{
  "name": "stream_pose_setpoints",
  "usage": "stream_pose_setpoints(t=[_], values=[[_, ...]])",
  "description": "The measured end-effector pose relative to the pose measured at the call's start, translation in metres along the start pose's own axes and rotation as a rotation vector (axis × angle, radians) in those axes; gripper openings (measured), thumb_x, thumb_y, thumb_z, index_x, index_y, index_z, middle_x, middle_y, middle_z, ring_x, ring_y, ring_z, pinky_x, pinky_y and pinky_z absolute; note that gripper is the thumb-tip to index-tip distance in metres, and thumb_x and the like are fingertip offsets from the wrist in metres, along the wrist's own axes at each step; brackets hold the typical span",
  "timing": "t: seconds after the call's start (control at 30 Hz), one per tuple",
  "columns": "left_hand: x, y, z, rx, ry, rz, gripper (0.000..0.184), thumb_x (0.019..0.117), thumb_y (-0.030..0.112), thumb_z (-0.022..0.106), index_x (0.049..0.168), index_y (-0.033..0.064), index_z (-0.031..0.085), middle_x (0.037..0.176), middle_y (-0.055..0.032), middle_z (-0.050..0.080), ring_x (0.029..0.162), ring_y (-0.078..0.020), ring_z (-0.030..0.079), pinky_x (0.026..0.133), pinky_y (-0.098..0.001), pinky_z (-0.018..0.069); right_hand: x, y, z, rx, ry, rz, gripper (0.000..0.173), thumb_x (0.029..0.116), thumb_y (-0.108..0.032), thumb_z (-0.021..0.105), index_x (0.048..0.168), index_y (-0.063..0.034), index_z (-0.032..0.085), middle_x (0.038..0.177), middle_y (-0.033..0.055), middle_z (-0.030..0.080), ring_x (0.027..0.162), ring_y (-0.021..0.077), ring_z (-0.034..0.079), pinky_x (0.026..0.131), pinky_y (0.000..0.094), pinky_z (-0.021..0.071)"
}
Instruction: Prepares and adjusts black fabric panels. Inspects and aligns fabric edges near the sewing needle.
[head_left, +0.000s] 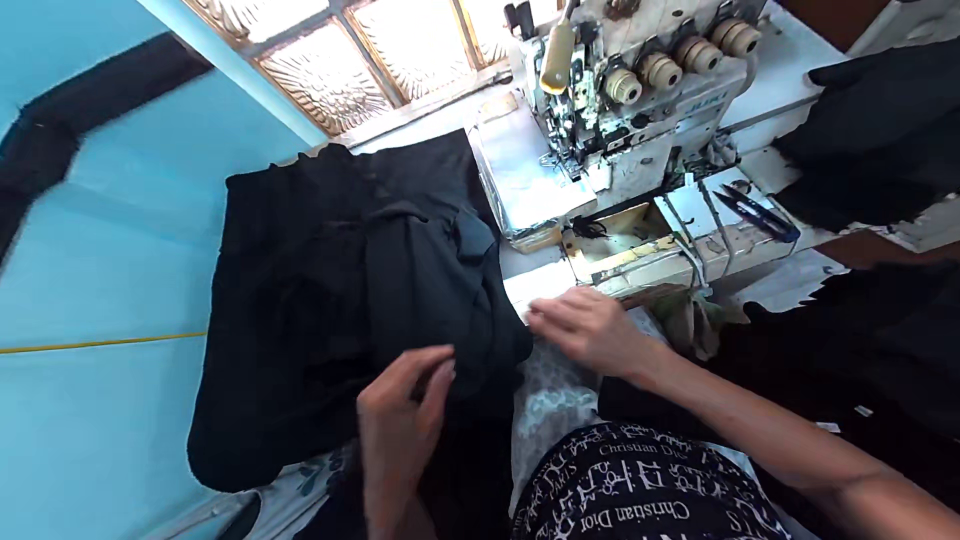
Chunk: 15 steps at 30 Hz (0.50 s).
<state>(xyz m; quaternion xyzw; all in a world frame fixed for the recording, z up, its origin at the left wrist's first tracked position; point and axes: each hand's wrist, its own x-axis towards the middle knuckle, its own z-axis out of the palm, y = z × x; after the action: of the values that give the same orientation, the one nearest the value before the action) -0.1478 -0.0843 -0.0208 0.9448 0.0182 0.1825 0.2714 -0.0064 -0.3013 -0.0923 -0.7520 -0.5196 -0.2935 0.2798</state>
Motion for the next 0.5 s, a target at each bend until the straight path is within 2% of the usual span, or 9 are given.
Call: stream_pose_setpoints(t=[0.03, 0.1, 0.17, 0.27, 0.33, 0.37, 0.4, 0.47, 0.5], values=[[0.015, 0.005, 0.015, 0.1, 0.047, -0.022, 0.022, 0.0957, 0.009, 0.062, 0.108, -0.0046, 0.074, 0.098, -0.0163, 0.074, 0.075, -0.0184, 0.073, 0.068, -0.0332, 0.0614, 0.011, -0.005, 0.011, -0.006, -0.049, -0.055, 0.021, 0.0954, -0.002, 0.059, 0.102, -0.0067, 0.078, 0.109, 0.0085, 0.076, 0.076, 0.021, 0.068, 0.067, 0.0338, 0.0534], [0.04, 0.011, 0.043, 0.286, 0.006, -0.151, 0.031, 0.0944, 0.007, 0.067, 0.122, -0.0064, 0.069, 0.122, -0.0245, 0.069, 0.091, -0.0375, 0.073, 0.075, -0.0537, 0.0587, 0.025, -0.011, 0.027, 0.0, -0.242, -0.047, 0.022, 0.0939, 0.002, 0.059, 0.102, -0.0048, 0.078, 0.122, 0.0098, 0.073, 0.074, 0.0214, 0.067, 0.06, 0.0339, 0.0496], [0.056, 0.001, 0.068, 0.424, -0.061, -0.282, 0.038, 0.0951, 0.009, 0.068, 0.13, -0.0049, 0.064, 0.135, -0.026, 0.061, 0.095, -0.0462, 0.07, 0.074, -0.0637, 0.0546, 0.033, -0.01, 0.034, 0.062, -0.408, 0.007, 0.021, 0.0956, 0.003, 0.058, 0.105, -0.0025, 0.076, 0.129, 0.0128, 0.07, 0.08, 0.0272, 0.069, 0.061, 0.0381, 0.0511], [0.063, -0.021, 0.072, 0.443, -0.015, -0.279, 0.02, 0.0969, -0.001, 0.058, 0.111, -0.0078, 0.071, 0.116, -0.0273, 0.068, 0.089, -0.0473, 0.07, 0.072, -0.0636, 0.0544, 0.041, -0.009, 0.032, 0.145, -0.558, 0.048, 0.022, 0.1005, 0.001, 0.052, 0.112, -0.0007, 0.071, 0.131, 0.0167, 0.067, 0.091, 0.0343, 0.069, 0.069, 0.0437, 0.0537], [0.067, -0.021, 0.037, 0.263, 0.02, -0.3, 0.024, 0.1026, 0.001, 0.052, 0.118, -0.0087, 0.067, 0.11, -0.0241, 0.071, 0.087, -0.037, 0.072, 0.078, -0.0555, 0.0577, 0.05, -0.007, 0.029, 0.176, -0.679, 0.053, 0.023, 0.1023, 0.002, 0.048, 0.117, 0.0008, 0.066, 0.132, 0.0206, 0.064, 0.1, 0.0391, 0.067, 0.075, 0.0476, 0.0541], [0.068, -0.018, 0.013, 0.128, 0.081, -0.299, 0.025, 0.1053, 0.005, 0.05, 0.122, -0.0076, 0.063, 0.102, -0.0196, 0.071, 0.073, -0.0258, 0.071, 0.068, -0.0454, 0.0606, 0.055, -0.006, 0.027, 0.179, -0.741, 0.041, 0.024, 0.1027, 0.003, 0.047, 0.121, 0.0015, 0.064, 0.131, 0.0221, 0.063, 0.103, 0.0404, 0.066, 0.078, 0.0488, 0.0536], [0.07, -0.014, -0.013, -0.009, 0.147, -0.273, 0.025, 0.1068, 0.007, 0.048, 0.126, -0.0052, 0.058, 0.1, -0.0135, 0.069, 0.067, -0.0158, 0.07, 0.064, -0.0372, 0.0628, 0.059, -0.005, 0.026, 0.173, -0.799, 0.02, 0.025, 0.103, 0.003, 0.047, 0.123, 0.0025, 0.062, 0.128, 0.0235, 0.063, 0.103, 0.0413, 0.065, 0.078, 0.0496, 0.0529], [0.079, -0.01, -0.067, -0.063, 0.246, -0.115, 0.026, 0.1078, 0.009, 0.043, 0.129, 0.0011, 0.055, 0.112, -0.0042, 0.068, 0.084, -0.0053, 0.072, 0.076, -0.03, 0.064, 0.069, -0.007, 0.02, 0.167, -0.85, -0.049, 0.025, 0.1032, 0.003, 0.047, 0.122, 0.0038, 0.062, 0.112, 0.0232, 0.066, 0.097, 0.0411, 0.065, 0.079, 0.0506, 0.0526], [0.091, -0.01, -0.092, 0.026, 0.27, -0.014, 0.027, 0.1073, 0.011, 0.042, 0.128, 0.0015, 0.056, 0.121, -0.0048, 0.067, 0.097, -0.0051, 0.069, 0.085, -0.0289, 0.0602, 0.074, -0.009, 0.016, 0.17, -0.837, -0.099, 0.024, 0.1028, 0.002, 0.048, 0.119, 0.004, 0.065, 0.105, 0.0223, 0.068, 0.093, 0.04, 0.066, 0.079, 0.0507, 0.0523]])
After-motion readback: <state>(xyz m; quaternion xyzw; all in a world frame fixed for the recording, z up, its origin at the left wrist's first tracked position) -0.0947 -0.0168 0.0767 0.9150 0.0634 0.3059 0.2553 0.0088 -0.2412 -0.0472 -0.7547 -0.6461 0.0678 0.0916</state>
